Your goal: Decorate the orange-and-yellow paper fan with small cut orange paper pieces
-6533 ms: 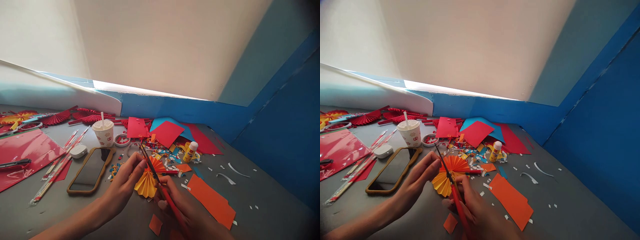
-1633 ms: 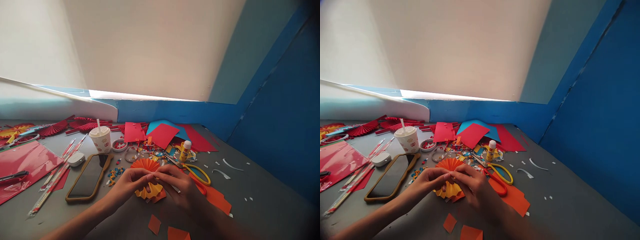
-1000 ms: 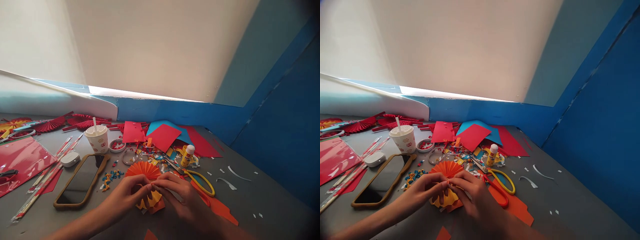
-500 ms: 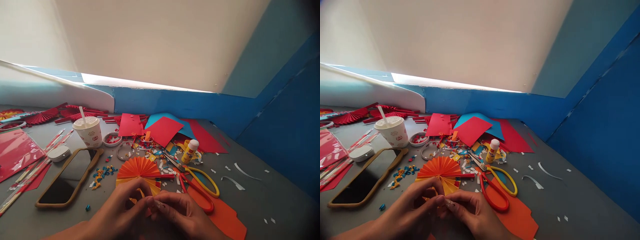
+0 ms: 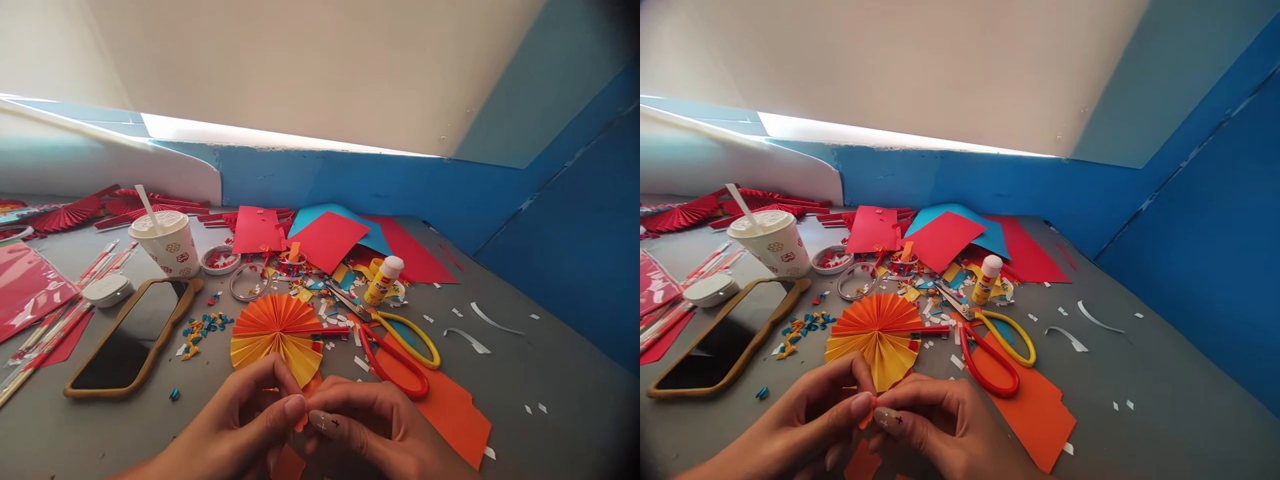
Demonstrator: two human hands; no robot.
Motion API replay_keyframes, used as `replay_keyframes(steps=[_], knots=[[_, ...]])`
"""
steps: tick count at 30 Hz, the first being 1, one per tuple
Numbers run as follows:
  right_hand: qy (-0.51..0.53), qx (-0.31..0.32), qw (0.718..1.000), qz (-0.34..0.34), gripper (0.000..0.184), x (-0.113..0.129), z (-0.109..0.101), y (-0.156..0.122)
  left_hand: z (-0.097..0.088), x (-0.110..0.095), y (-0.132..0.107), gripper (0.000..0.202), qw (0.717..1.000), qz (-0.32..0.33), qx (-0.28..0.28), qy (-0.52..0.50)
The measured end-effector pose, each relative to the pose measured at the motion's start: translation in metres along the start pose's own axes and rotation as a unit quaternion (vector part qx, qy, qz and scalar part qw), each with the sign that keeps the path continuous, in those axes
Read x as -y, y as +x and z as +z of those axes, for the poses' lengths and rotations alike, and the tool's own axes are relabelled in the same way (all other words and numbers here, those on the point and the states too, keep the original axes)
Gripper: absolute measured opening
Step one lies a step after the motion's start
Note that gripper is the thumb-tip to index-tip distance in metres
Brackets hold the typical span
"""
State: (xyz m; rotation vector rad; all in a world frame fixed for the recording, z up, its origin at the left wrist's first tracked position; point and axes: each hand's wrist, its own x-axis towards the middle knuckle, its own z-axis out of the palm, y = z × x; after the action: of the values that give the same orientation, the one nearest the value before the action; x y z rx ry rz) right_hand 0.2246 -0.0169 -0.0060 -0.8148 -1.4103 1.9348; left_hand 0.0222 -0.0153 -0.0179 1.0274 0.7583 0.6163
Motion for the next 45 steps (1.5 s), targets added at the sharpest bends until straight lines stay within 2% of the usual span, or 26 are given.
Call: replay_keyframes(steps=[5,16,24,33,39,45], knots=[[0.019,-0.002,1.000,0.022,0.023,0.001,0.001,0.002,0.001,-0.005,-0.001,0.034,0.999,-0.024,-0.013,0.038],[-0.008,-0.002,1.000,0.013,0.021,-0.002,-0.002,-0.001,0.002,-0.004,0.001,0.032,0.999,-0.016,-0.016,0.029],[0.074,-0.006,0.997,0.010,0.017,-0.011,-0.001,0.000,0.001,0.000,0.001,0.035,0.999,-0.012,-0.025,0.039],[0.101,-0.020,0.994,0.044,0.017,-0.012,-0.001,0.001,0.003,-0.002,-0.001,0.035,0.998,0.000,-0.017,0.062],[0.078,-0.029,0.996,0.026,0.015,-0.015,0.001,0.001,0.002,-0.001,-0.001,0.035,0.996,0.003,-0.011,0.086],[0.008,-0.078,0.997,0.021,0.015,-0.018,-0.003,0.002,-0.002,0.010,0.001,0.036,0.993,0.001,-0.017,0.118]])
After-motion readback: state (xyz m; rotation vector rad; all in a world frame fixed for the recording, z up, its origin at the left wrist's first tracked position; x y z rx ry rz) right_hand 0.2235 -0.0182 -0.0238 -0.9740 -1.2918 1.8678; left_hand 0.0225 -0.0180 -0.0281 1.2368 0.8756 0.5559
